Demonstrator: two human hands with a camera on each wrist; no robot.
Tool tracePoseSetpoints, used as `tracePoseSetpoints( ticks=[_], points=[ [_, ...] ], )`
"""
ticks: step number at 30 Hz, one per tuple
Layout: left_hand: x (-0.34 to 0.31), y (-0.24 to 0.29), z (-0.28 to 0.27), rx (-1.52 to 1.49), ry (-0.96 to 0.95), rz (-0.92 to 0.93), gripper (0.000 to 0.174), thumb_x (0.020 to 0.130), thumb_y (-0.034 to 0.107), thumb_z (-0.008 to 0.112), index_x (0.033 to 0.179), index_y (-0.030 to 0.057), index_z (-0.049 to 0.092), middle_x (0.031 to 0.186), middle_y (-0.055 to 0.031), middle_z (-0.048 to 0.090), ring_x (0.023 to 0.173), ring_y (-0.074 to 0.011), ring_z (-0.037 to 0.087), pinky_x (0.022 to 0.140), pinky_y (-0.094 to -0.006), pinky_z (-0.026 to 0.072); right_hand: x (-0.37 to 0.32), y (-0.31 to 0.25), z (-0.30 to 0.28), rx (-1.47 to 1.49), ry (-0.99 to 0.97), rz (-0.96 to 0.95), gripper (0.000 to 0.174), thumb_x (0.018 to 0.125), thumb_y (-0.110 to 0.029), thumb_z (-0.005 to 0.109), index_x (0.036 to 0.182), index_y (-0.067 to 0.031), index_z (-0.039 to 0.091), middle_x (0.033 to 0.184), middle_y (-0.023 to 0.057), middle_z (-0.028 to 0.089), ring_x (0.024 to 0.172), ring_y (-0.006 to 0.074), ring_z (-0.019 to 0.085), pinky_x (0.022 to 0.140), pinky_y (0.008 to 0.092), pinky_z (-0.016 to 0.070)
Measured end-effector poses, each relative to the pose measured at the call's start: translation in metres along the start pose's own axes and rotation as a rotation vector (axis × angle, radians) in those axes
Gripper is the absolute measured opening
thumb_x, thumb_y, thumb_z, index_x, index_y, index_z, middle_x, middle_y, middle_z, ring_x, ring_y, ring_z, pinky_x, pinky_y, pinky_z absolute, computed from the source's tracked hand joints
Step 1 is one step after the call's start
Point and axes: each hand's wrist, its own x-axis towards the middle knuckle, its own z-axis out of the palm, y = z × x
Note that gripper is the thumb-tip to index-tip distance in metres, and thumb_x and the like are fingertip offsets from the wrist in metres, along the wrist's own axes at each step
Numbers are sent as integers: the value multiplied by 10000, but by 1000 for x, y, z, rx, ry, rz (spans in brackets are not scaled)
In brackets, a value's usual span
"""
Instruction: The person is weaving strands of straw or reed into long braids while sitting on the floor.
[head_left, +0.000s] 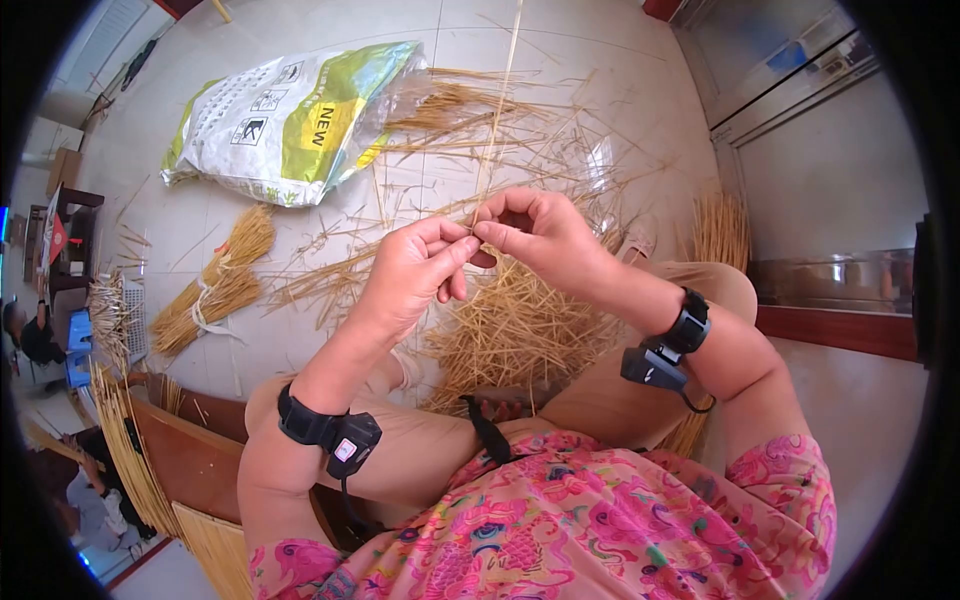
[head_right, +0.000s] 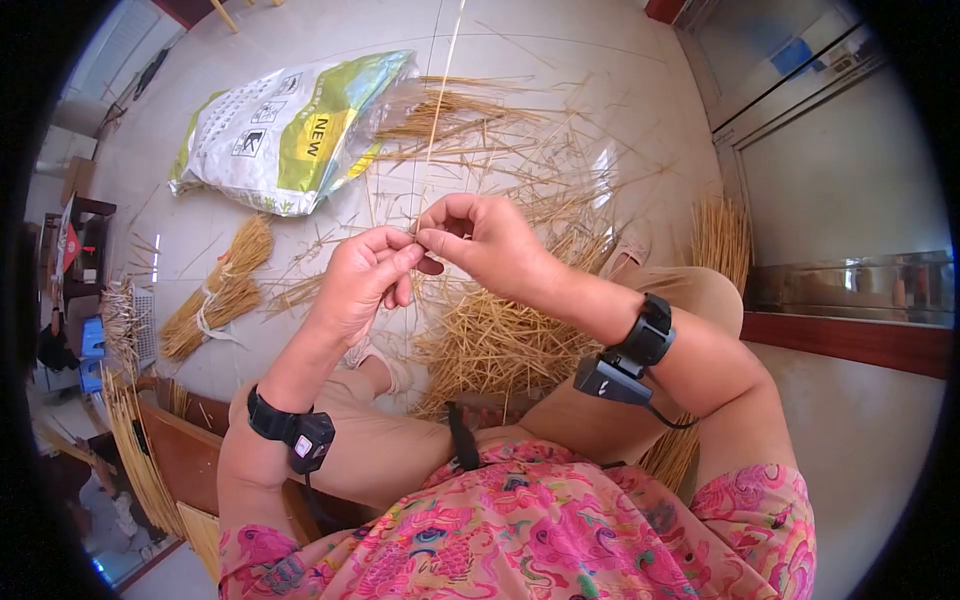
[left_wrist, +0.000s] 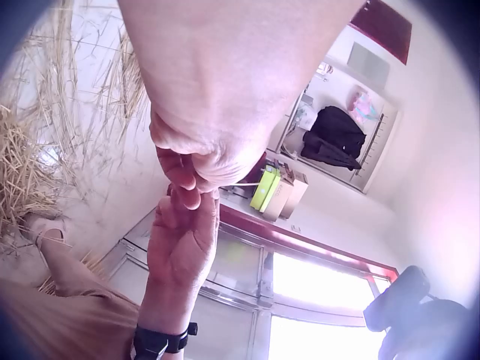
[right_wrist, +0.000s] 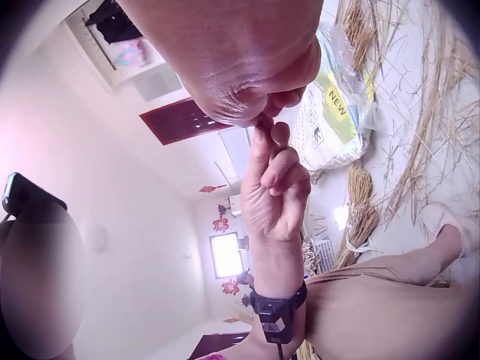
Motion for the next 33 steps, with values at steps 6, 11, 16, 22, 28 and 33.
tracePoseSetpoints(
  ticks=[6, 11, 16, 22, 28, 33],
  points=[
    [0, -3, 3, 19, 24, 3, 123, 910, 115, 520, 927, 10, 582, 838, -83, 672, 500, -28, 504, 429, -154, 367, -1, -1, 3, 0, 24, 14, 116, 848, -89, 597, 856, 26, 599, 768, 19, 614, 704, 58, 562, 622, 211, 468],
    [0, -6, 4, 49, 20, 14, 120, 909, 113, 523, 921, 10, 583, 834, -73, 673, 499, -26, 502, 431, -155, 369, 0, 5, 1, -16, 25, 22, 109, 837, -86, 593, 831, 22, 608, 753, 17, 613, 695, 57, 557, 616, 212, 462],
    [-1, -7, 5, 67, 58, 32, 131, 907, 136, 542, 927, 17, 592, 841, -86, 668, 487, -17, 469, 431, -154, 348, -3, -1, 5, 28, 69, 50, 110, 832, -86, 591, 821, 22, 609, 742, 22, 614, 677, 56, 554, 605, 212, 461],
    [0, -9, 6, 126, 60, 30, 111, 899, 98, 540, 924, 3, 591, 827, -83, 670, 491, -23, 482, 438, -160, 371, -1, 5, 4, -11, 78, 25, 90, 805, -59, 576, 791, 26, 601, 714, 22, 601, 646, 61, 552, 575, 213, 455],
    [0, -8, 8, 125, 50, 44, 94, 892, 63, 531, 909, -10, 587, 813, -85, 675, 490, -35, 509, 429, -167, 385, -2, 6, 5, 57, 70, 51, 67, 768, -30, 551, 763, 27, 586, 690, 17, 581, 629, 65, 543, 560, 215, 447],
    [0, -9, 7, 32, 8, 47, 106, 904, 78, 521, 923, -5, 585, 846, -87, 674, 479, -33, 496, 418, -163, 366, -2, 5, 4, 120, 52, 56, 64, 774, -41, 560, 762, 20, 576, 692, 19, 569, 612, 72, 529, 558, 219, 443]
  ],
)
